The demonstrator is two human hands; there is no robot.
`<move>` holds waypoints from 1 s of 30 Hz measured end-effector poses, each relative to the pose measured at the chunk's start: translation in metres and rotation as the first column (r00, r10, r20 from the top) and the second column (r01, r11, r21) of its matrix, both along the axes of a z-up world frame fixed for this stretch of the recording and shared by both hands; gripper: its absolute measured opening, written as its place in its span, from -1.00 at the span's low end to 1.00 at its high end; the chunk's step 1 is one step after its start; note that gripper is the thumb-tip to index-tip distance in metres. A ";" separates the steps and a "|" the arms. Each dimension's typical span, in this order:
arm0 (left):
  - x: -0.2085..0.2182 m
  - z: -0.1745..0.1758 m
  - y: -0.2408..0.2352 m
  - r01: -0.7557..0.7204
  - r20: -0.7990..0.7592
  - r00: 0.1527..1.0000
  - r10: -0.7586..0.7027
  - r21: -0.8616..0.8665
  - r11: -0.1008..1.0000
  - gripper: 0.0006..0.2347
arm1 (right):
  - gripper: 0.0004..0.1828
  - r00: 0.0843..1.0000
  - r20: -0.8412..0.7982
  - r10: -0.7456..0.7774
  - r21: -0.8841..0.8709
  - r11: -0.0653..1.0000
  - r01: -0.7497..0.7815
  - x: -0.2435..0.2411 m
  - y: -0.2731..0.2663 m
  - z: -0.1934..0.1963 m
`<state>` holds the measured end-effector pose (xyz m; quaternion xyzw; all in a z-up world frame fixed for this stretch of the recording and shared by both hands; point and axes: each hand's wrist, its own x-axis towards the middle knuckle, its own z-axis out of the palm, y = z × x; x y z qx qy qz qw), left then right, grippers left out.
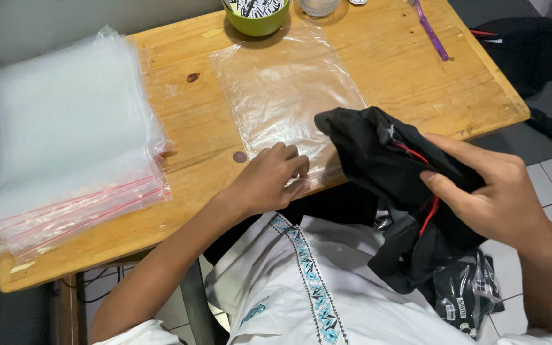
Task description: The person cleans a black sling bag with a purple toothbrush, then attaches a cartoon bear keychain to the zipper. They place the bag into a clear plastic ziplock bag, insert a small tag, and seal the package.
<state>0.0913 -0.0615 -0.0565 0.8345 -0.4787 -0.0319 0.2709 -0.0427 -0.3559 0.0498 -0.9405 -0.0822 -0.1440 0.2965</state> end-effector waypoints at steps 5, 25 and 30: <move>-0.004 0.005 -0.001 -0.045 -0.001 0.999 0.046 -0.181 0.982 -0.93 | -0.48 0.985 0.016 0.170 -0.001 0.985 -0.170 -0.009 -0.014 -0.006; 0.007 0.084 -0.005 -0.352 -0.312 0.927 0.209 -0.529 0.772 -0.88 | -0.41 0.979 0.199 0.050 -0.596 0.799 0.080 0.022 0.030 -0.010; 0.003 0.088 -0.020 -0.149 0.017 0.983 0.180 -0.486 0.861 -0.93 | -0.43 0.985 0.168 -0.032 -0.605 0.786 0.129 0.036 0.044 -0.011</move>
